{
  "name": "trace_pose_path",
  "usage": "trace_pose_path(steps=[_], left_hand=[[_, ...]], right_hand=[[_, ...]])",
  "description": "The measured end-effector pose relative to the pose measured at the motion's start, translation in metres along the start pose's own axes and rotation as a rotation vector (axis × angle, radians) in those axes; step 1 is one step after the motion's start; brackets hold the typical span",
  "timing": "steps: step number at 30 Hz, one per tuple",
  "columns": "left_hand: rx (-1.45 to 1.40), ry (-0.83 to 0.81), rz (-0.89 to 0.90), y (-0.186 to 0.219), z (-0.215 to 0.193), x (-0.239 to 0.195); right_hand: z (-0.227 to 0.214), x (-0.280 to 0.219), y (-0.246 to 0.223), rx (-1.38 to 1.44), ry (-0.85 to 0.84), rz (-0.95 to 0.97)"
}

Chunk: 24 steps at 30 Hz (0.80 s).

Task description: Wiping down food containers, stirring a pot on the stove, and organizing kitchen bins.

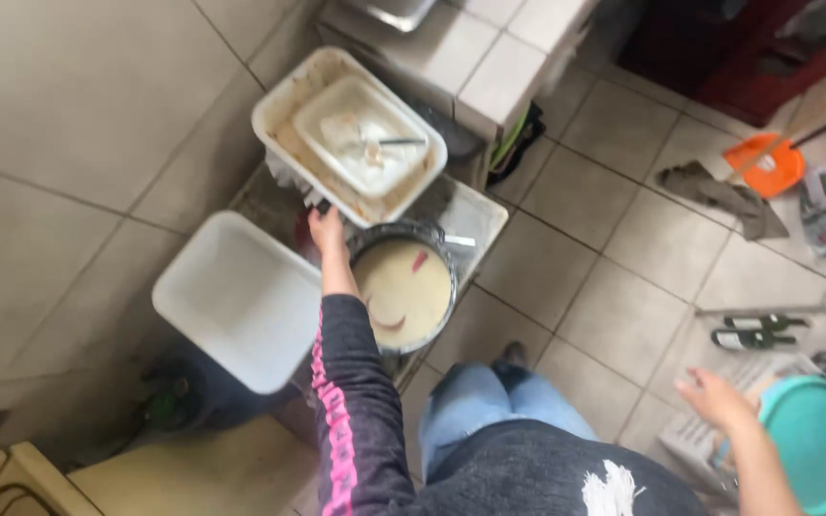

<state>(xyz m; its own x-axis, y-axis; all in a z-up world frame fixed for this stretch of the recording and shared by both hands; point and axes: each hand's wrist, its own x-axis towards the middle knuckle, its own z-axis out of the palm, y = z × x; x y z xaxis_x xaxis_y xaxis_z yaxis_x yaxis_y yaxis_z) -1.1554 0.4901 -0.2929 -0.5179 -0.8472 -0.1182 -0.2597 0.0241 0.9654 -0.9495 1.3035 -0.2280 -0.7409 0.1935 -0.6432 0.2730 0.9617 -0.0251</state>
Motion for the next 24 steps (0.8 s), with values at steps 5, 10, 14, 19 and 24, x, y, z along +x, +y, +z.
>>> trace_pose_path(steps=[5, 10, 14, 19, 24], left_hand=[[-0.139, -0.028, -0.222, 0.017, 0.006, -0.009], [-0.201, -0.148, -0.209, -0.019, 0.026, 0.012], [-0.052, -0.09, -0.141, 0.024, 0.033, 0.009], [0.216, -0.012, -0.097, 0.083, 0.023, -0.005], [0.078, 0.065, -0.17, 0.07, 0.016, -0.022]], right_hand=[[-0.142, 0.087, -0.13, -0.077, 0.175, -0.369], [-0.205, 0.123, -0.252, 0.001, 0.165, -0.646], [-0.206, 0.152, -0.27, -0.097, -0.043, -0.605], [-0.238, 0.221, -0.288, -0.135, -0.119, -0.633], [-0.305, 0.275, -0.343, -0.19, -0.136, -0.835]])
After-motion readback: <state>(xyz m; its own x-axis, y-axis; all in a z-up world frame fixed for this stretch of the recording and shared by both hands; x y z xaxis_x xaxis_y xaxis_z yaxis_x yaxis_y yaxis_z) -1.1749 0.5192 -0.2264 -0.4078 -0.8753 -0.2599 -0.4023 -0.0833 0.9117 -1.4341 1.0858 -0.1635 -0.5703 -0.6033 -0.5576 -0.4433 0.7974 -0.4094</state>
